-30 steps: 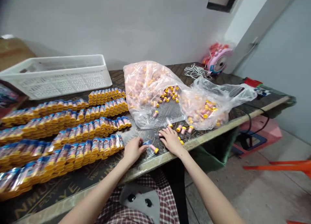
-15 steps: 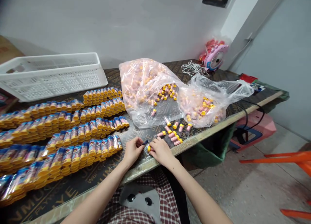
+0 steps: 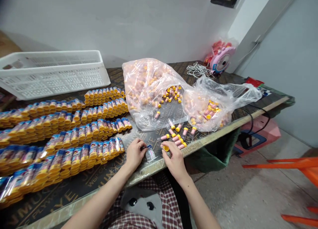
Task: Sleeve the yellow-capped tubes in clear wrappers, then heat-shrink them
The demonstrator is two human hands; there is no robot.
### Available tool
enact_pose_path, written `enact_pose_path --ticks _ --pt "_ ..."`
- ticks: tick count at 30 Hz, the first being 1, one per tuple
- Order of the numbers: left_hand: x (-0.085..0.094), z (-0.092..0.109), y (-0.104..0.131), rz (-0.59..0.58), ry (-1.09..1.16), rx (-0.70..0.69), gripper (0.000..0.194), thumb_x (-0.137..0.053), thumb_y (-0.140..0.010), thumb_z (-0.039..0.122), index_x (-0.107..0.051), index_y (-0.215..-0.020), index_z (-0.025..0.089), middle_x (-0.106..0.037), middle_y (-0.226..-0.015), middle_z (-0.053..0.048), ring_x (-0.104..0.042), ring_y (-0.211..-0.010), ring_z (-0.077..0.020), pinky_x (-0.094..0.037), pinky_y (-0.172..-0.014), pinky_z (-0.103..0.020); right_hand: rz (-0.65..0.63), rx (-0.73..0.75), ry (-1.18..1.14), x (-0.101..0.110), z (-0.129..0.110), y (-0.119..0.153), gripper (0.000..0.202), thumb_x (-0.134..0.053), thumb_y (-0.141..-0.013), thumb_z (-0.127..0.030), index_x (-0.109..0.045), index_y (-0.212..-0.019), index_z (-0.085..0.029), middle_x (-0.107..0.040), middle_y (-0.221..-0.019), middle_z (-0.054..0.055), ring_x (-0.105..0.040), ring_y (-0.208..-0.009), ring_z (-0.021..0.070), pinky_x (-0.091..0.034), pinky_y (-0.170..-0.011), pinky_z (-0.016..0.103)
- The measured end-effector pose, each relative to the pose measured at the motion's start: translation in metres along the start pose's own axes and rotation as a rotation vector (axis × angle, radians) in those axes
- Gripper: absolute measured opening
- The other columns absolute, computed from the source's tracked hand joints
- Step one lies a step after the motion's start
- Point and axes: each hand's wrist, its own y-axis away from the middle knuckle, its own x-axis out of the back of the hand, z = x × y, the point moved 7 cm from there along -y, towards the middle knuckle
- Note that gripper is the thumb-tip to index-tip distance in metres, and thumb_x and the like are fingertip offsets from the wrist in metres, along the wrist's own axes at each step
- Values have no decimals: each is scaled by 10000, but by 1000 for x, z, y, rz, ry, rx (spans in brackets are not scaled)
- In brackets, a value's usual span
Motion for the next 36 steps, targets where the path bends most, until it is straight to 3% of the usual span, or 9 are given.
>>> enact_pose_path --ticks 3,6,9,14,26,32,36 --pt "1 -8 -3 32 232 123 56 -583 -693 121 -553 -666 160 -543 -661 4 -509 -654 -128 -384 -644 -247 100 -35 -47 5 -1 10 170 -535 -832 -192 -634 -968 -214 -611 -1043 79 -568 -1008 217 -497 -834 363" --pt "-4 -20 -3 39 747 388 132 -647 -670 210 -531 -705 158 -530 -562 35 -512 -544 -104 -424 -584 -234 164 -92 -154 9 -4 21 214 -542 -835 -189 -637 -1021 -236 -579 -1073 76 -564 -1011 203 -524 -802 334" --pt "-13 -18 3 1 1185 630 319 -762 -561 274 -585 -783 129 -618 -641 1 -562 -556 -100 -482 -595 -241 213 -117 -227 13 -12 30 241 -550 -837 -180 -637 -1049 -254 -574 -1076 64 -574 -993 190 -528 -799 315" --pt "-11 -9 11 -5 1403 810 404 -850 -423 286 -642 -717 101 -660 -671 -23 -581 -545 -84 -503 -563 -207 235 -113 -241 16 -22 37 269 -559 -835 -174 -638 -1078 -259 -588 -1083 67 -578 -1003 201 -517 -828 338" --pt "-2 -13 19 130 1338 833 453 -858 -368 402 -634 -617 97 -610 -558 -9 -574 -523 -90 -462 -506 -180 204 -72 -236 10 -32 41 316 -555 -834 -142 -624 -1106 -288 -587 -1096 61 -569 -1028 209 -498 -877 377" --pt "3 -1 16 81 1318 694 400 -807 -520 416 -624 -674 96 -595 -648 -5 -543 -569 -70 -477 -544 -185 52 -97 -328 -5 -31 41 279 -528 -859 -158 -625 -1081 -295 -569 -1095 49 -578 -1008 178 -518 -834 311" --pt "6 17 16 -46 1376 583 363 -787 -596 348 -598 -809 123 -620 -729 -13 -581 -633 -91 -507 -620 -221 20 -82 -313 -8 -32 39 291 -484 -879 -139 -625 -1067 -309 -583 -1060 30 -578 -991 154 -513 -805 270"
